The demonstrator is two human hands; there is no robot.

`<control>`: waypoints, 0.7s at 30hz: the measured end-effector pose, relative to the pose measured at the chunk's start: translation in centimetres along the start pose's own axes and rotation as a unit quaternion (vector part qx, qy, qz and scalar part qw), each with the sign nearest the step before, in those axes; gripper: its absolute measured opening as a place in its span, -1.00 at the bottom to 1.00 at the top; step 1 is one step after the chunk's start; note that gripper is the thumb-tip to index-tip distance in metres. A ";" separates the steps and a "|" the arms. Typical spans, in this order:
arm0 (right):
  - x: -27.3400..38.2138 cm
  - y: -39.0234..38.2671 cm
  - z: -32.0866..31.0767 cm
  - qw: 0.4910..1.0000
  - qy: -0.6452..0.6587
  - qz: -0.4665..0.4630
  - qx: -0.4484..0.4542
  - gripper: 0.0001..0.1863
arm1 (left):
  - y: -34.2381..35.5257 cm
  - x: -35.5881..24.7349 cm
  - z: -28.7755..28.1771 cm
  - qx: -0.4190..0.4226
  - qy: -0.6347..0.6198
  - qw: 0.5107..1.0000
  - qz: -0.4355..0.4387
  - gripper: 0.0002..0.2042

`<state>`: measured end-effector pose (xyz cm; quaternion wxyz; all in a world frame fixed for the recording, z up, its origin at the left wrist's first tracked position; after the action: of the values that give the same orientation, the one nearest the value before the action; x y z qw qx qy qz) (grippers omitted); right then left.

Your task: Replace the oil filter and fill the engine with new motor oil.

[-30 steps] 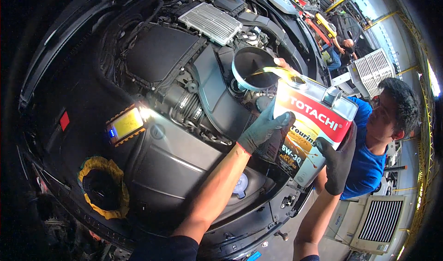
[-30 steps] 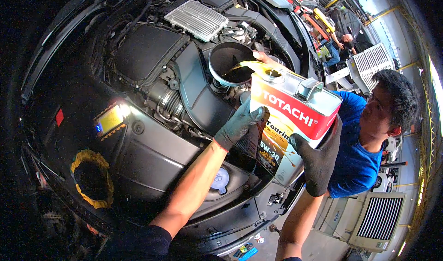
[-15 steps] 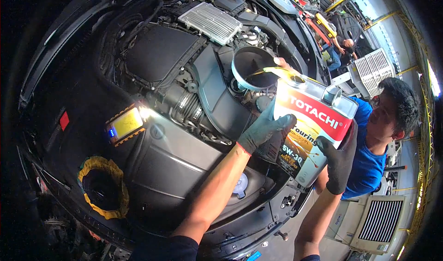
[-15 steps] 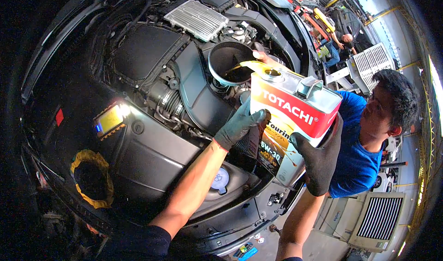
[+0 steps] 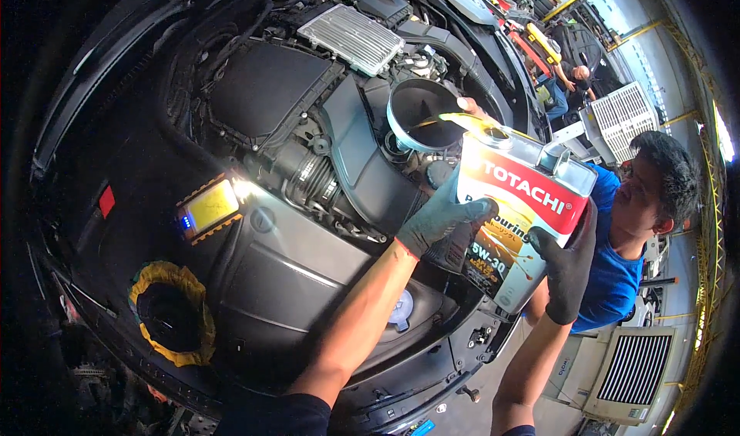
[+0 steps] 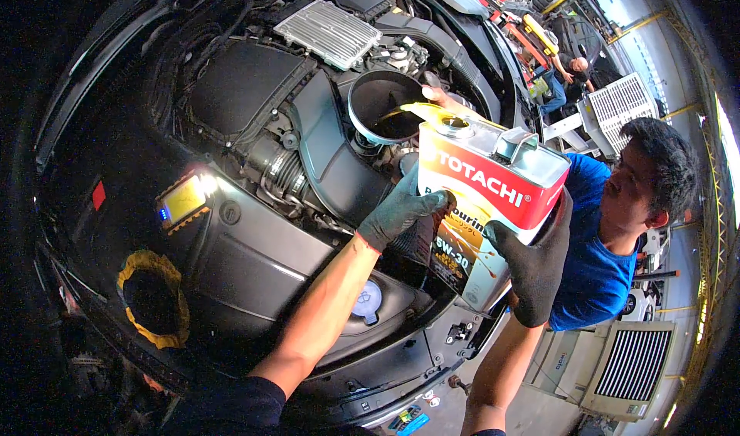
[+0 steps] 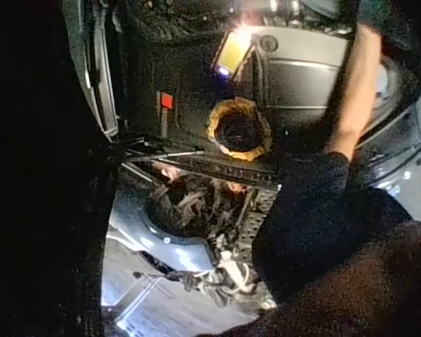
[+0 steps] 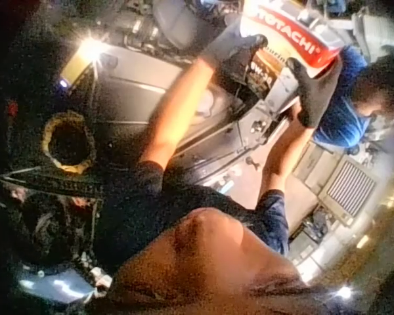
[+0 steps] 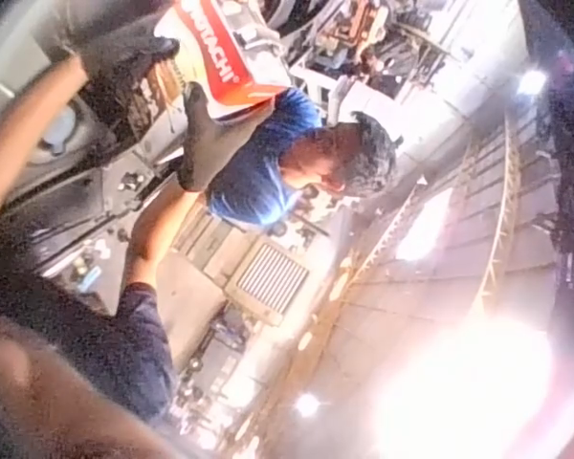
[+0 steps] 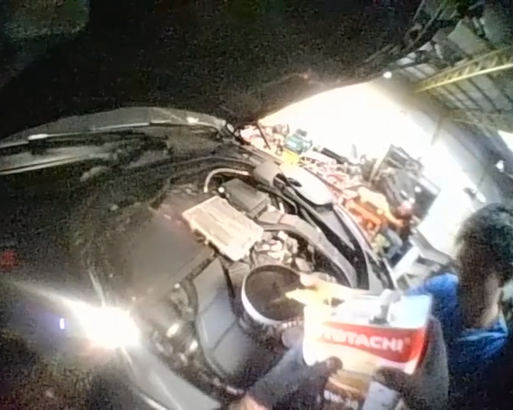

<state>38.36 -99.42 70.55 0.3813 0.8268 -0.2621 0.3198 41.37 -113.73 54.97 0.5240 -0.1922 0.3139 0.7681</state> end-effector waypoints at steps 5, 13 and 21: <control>0.6 0.1 0.3 1.000 0.001 -0.010 0.011 -0.10 | 0.2 0.4 0.0 0.006 -0.017 1.000 -0.008 -0.31; 0.5 0.4 0.3 0.999 0.026 -0.020 0.005 -0.09 | -0.1 0.6 0.0 0.009 -0.039 0.999 -0.027 -0.30; 0.5 0.5 -0.1 1.000 -0.021 -0.015 0.007 -0.11 | -0.1 0.2 0.3 0.007 -0.039 0.999 -0.023 -0.32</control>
<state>38.27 -99.70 71.19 0.3745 0.8401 -0.2552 0.2981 41.42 -113.31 55.03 0.5549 -0.1654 0.2941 0.7604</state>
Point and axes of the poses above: each hand's wrist, its own y-axis towards the middle knuckle, its own z-axis out of the palm, x = y × z, the point moved 6 cm from there along y, towards the middle knuckle, and after that the axes turned 11 degrees about -z, right-handed, at the moved point
